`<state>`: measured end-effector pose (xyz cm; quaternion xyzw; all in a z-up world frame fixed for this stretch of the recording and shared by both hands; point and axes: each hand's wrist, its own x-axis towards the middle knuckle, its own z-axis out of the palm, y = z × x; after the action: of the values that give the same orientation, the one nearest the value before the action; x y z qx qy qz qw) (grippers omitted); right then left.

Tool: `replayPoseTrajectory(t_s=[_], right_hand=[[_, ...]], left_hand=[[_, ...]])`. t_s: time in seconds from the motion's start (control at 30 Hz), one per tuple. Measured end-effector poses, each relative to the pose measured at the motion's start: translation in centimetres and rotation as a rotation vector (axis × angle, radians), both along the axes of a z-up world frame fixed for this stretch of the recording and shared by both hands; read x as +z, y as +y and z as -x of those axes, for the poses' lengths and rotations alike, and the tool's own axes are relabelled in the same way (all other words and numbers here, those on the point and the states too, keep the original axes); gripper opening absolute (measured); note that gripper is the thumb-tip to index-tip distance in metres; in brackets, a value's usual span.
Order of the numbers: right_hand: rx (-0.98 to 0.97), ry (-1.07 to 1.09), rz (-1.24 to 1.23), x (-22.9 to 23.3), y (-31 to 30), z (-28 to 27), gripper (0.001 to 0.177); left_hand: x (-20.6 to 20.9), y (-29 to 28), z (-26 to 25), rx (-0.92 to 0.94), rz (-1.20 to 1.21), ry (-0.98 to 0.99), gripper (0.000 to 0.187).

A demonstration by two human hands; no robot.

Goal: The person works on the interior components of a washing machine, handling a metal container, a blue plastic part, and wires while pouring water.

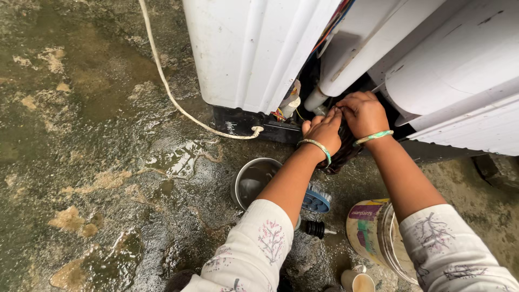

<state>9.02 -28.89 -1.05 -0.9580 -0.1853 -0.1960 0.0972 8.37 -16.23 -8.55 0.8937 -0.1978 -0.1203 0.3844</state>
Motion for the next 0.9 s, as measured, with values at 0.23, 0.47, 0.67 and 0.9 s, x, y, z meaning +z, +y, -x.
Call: replayPoseTrajectory(t_s=[0.23,0.47,0.67,0.9], right_hand=[[-0.188,-0.065,-0.082,-1.1,1.5,-0.8,0.008],[-0.137,0.027,-0.099,0.0,1.0,0.0,0.010],[-0.195,-0.067,-0.070,-1.1,1.9,-0.3,0.008],[-0.088,0.030,-0.085,0.1,0.9,-0.1,0.008]], left_hand=[[-1.6,-0.4,-0.4,0.024,0.052,-0.045,0.074],[-1.7,-0.6,-0.4,0.032,0.054,-0.064,0.071],[-2.3,-0.5,-0.2,0.007,0.032,-0.112,0.072],[-1.6,-0.4,-0.2,0.012,0.022,-0.086,0.073]])
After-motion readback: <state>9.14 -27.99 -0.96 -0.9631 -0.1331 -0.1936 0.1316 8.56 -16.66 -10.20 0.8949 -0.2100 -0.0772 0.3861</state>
